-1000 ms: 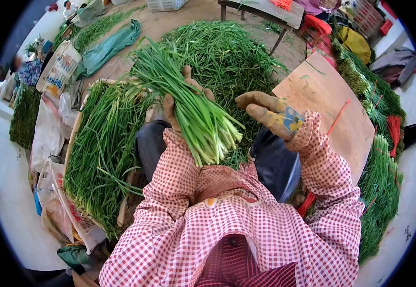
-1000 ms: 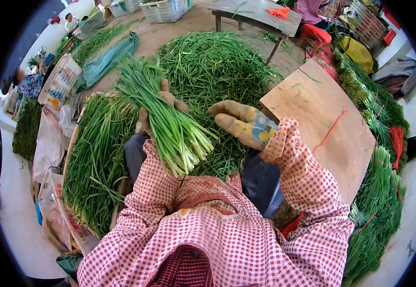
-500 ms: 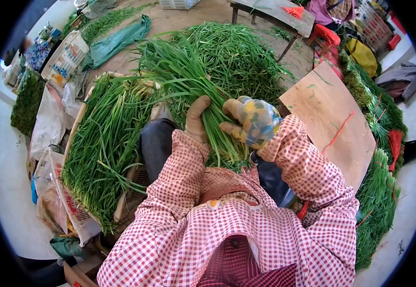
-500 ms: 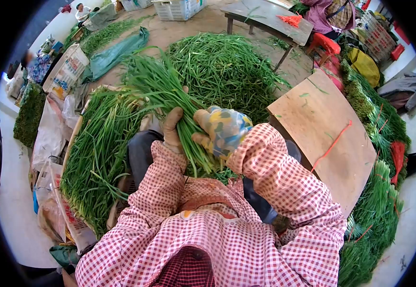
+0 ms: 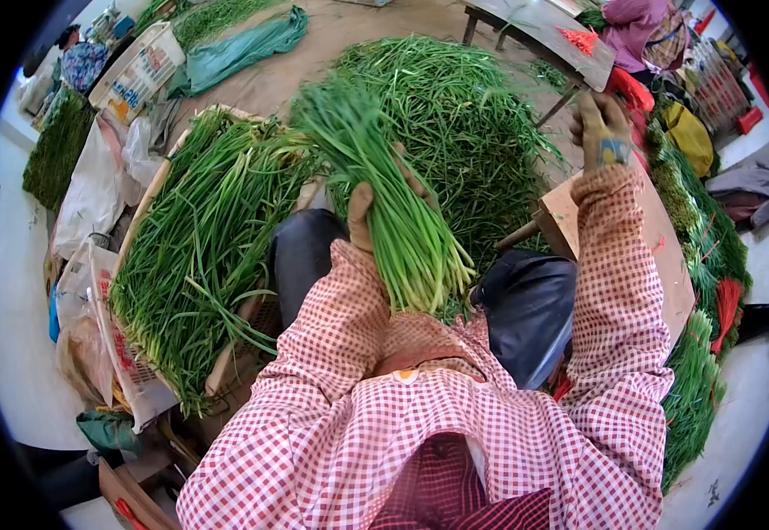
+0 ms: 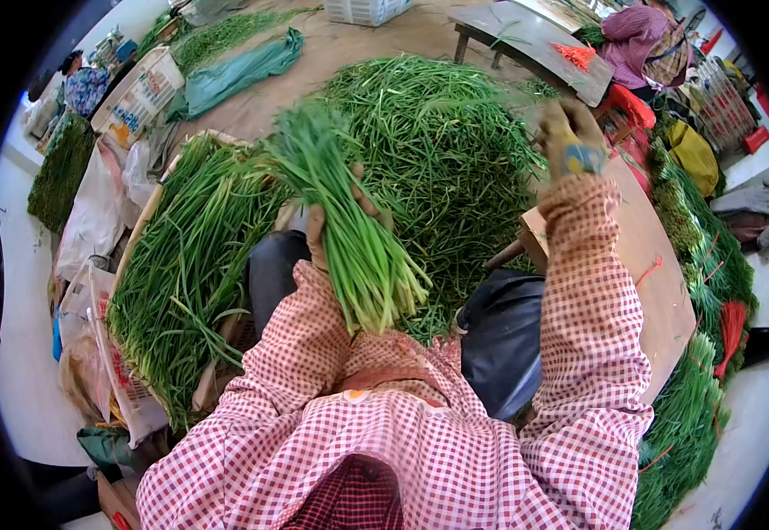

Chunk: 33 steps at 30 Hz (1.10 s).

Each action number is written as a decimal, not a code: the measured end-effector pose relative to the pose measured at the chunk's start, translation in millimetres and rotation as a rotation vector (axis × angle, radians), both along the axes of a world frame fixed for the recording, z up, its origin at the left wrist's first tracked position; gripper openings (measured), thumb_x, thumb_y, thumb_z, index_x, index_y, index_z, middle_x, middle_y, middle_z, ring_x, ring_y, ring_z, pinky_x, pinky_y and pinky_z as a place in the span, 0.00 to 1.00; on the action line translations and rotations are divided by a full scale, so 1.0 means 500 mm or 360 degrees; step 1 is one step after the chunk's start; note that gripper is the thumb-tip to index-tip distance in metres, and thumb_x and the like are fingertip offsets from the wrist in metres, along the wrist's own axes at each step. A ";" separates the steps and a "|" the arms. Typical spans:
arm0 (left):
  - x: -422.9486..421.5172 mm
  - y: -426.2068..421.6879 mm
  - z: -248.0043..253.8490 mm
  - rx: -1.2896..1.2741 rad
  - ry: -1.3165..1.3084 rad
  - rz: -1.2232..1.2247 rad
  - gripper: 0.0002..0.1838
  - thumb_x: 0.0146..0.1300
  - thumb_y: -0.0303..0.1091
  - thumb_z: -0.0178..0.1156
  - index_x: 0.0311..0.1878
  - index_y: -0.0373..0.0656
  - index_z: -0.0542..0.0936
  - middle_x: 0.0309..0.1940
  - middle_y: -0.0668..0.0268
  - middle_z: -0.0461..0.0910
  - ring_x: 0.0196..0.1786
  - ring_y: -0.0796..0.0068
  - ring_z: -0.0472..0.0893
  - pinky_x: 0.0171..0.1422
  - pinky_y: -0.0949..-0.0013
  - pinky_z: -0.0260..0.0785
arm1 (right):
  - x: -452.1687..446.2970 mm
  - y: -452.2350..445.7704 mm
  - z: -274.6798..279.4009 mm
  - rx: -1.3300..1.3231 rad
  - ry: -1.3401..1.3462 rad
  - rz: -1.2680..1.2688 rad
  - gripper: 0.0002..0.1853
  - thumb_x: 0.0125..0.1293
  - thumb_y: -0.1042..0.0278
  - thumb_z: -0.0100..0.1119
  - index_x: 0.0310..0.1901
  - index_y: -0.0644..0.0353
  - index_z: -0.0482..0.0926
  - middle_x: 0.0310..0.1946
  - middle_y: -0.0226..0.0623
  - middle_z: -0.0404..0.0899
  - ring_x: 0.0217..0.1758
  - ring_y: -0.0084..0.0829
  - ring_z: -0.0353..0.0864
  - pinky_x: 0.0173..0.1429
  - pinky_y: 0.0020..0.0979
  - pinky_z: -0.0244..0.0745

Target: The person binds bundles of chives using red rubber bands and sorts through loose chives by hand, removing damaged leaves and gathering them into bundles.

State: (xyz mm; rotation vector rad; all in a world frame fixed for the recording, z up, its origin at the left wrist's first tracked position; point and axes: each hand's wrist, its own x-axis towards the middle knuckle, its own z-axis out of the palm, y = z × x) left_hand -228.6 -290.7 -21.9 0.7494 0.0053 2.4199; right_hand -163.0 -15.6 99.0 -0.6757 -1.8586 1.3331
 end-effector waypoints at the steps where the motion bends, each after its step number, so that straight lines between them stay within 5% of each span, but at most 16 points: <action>1: -0.013 -0.002 -0.002 0.0005 -0.0011 0.0017 0.33 0.66 0.48 0.57 0.65 0.34 0.65 0.48 0.59 0.79 0.47 0.66 0.82 0.51 0.59 0.76 | 0.011 0.054 -0.082 0.0153 -0.0145 0.0092 0.22 0.66 0.57 0.61 0.54 0.64 0.74 0.42 0.41 0.81 0.38 0.30 0.80 0.43 0.30 0.78; 4: -0.024 -0.007 0.019 -0.0077 -0.0274 0.0237 0.29 0.65 0.51 0.58 0.61 0.40 0.70 0.51 0.64 0.78 0.50 0.69 0.79 0.57 0.58 0.71 | 0.077 -0.029 -0.175 0.0491 -0.0702 0.0332 0.37 0.67 0.43 0.55 0.69 0.57 0.59 0.47 0.34 0.75 0.47 0.28 0.75 0.50 0.33 0.71; 5: -0.028 -0.007 0.018 -0.0081 -0.0275 0.0229 0.29 0.65 0.51 0.58 0.61 0.40 0.70 0.51 0.64 0.78 0.50 0.69 0.79 0.57 0.58 0.71 | 0.090 -0.105 -0.144 0.0233 -0.0634 0.0505 0.41 0.67 0.36 0.48 0.73 0.56 0.52 0.59 0.38 0.68 0.63 0.33 0.67 0.63 0.37 0.64; 6: -0.035 -0.009 0.017 -0.0112 -0.0361 0.0209 0.27 0.62 0.48 0.62 0.60 0.43 0.71 0.49 0.65 0.78 0.51 0.67 0.78 0.61 0.55 0.69 | 0.095 -0.152 -0.154 0.0228 -0.0634 0.0494 0.41 0.67 0.36 0.48 0.73 0.56 0.52 0.59 0.38 0.68 0.63 0.33 0.67 0.63 0.37 0.64; 10: -0.033 0.009 0.029 -0.0147 -0.0449 0.0232 0.25 0.59 0.44 0.65 0.58 0.49 0.72 0.48 0.66 0.78 0.53 0.65 0.76 0.66 0.49 0.66 | 0.091 -0.270 -0.177 -0.0194 0.0706 0.0534 0.41 0.68 0.36 0.42 0.73 0.57 0.53 0.72 0.42 0.56 0.76 0.36 0.52 0.76 0.40 0.40; 14: -0.003 0.015 0.048 -0.0227 -0.0463 0.0112 0.24 0.59 0.44 0.65 0.57 0.48 0.73 0.46 0.62 0.79 0.51 0.61 0.79 0.62 0.48 0.71 | 0.081 -0.323 -0.169 0.0654 0.0367 0.0570 0.35 0.72 0.46 0.37 0.71 0.64 0.53 0.68 0.53 0.62 0.69 0.46 0.65 0.72 0.39 0.59; 17: 0.006 0.017 0.074 -0.0271 -0.0522 0.0139 0.23 0.60 0.45 0.65 0.53 0.42 0.76 0.43 0.57 0.81 0.48 0.56 0.81 0.53 0.50 0.78 | 0.106 -0.280 -0.147 0.0737 0.0328 0.0622 0.37 0.71 0.44 0.37 0.71 0.65 0.54 0.67 0.54 0.62 0.70 0.45 0.64 0.71 0.37 0.59; 20: -0.001 0.014 0.056 -0.0370 -0.0373 -0.0094 0.24 0.61 0.47 0.63 0.55 0.44 0.75 0.46 0.59 0.79 0.53 0.57 0.78 0.57 0.49 0.74 | 0.126 -0.201 -0.114 0.0302 0.0066 0.0980 0.44 0.65 0.37 0.50 0.71 0.63 0.53 0.64 0.53 0.66 0.62 0.40 0.72 0.59 0.34 0.72; 23: 0.010 0.019 0.061 -0.0471 -0.0364 -0.0161 0.23 0.61 0.47 0.63 0.53 0.42 0.76 0.44 0.59 0.79 0.51 0.57 0.78 0.56 0.47 0.74 | 0.102 -0.193 -0.100 0.0140 -0.0514 0.1420 0.47 0.60 0.42 0.62 0.71 0.61 0.51 0.62 0.51 0.67 0.63 0.38 0.71 0.61 0.34 0.70; 24: 0.018 0.031 0.074 -0.0545 -0.0442 -0.0001 0.23 0.57 0.44 0.66 0.49 0.36 0.77 0.39 0.58 0.81 0.41 0.63 0.83 0.46 0.59 0.80 | 0.099 -0.208 -0.097 0.0016 -0.0680 0.1446 0.48 0.57 0.46 0.66 0.71 0.61 0.51 0.62 0.52 0.67 0.64 0.38 0.70 0.64 0.35 0.68; 25: 0.014 0.032 0.073 -0.0529 -0.0434 0.0018 0.23 0.57 0.44 0.66 0.49 0.36 0.77 0.39 0.58 0.81 0.41 0.63 0.83 0.46 0.59 0.80 | 0.095 -0.232 -0.080 -0.0102 -0.0850 0.1462 0.51 0.54 0.50 0.71 0.71 0.61 0.50 0.62 0.52 0.67 0.66 0.38 0.68 0.67 0.36 0.65; 27: -0.008 0.033 0.054 -0.0604 -0.0186 -0.0004 0.21 0.57 0.42 0.67 0.47 0.37 0.77 0.36 0.60 0.82 0.38 0.65 0.83 0.42 0.62 0.79 | 0.090 -0.277 -0.109 0.0312 -0.0546 0.1361 0.67 0.38 0.47 0.81 0.71 0.70 0.44 0.64 0.55 0.65 0.67 0.40 0.66 0.68 0.37 0.65; 29: -0.005 0.032 0.038 -0.0731 -0.0294 0.0094 0.18 0.56 0.40 0.67 0.45 0.39 0.78 0.35 0.62 0.82 0.35 0.67 0.82 0.40 0.64 0.79 | 0.088 -0.312 -0.144 0.0314 -0.0434 0.1207 0.72 0.32 0.46 0.83 0.70 0.73 0.41 0.63 0.56 0.65 0.67 0.46 0.66 0.69 0.37 0.64; 33: 0.026 0.037 0.032 -0.0777 -0.0515 0.0121 0.16 0.55 0.38 0.65 0.43 0.37 0.80 0.36 0.62 0.83 0.36 0.68 0.83 0.43 0.65 0.78 | 0.095 -0.327 -0.185 0.0355 -0.0398 0.0993 0.70 0.33 0.53 0.83 0.71 0.70 0.41 0.62 0.56 0.66 0.66 0.47 0.68 0.68 0.38 0.65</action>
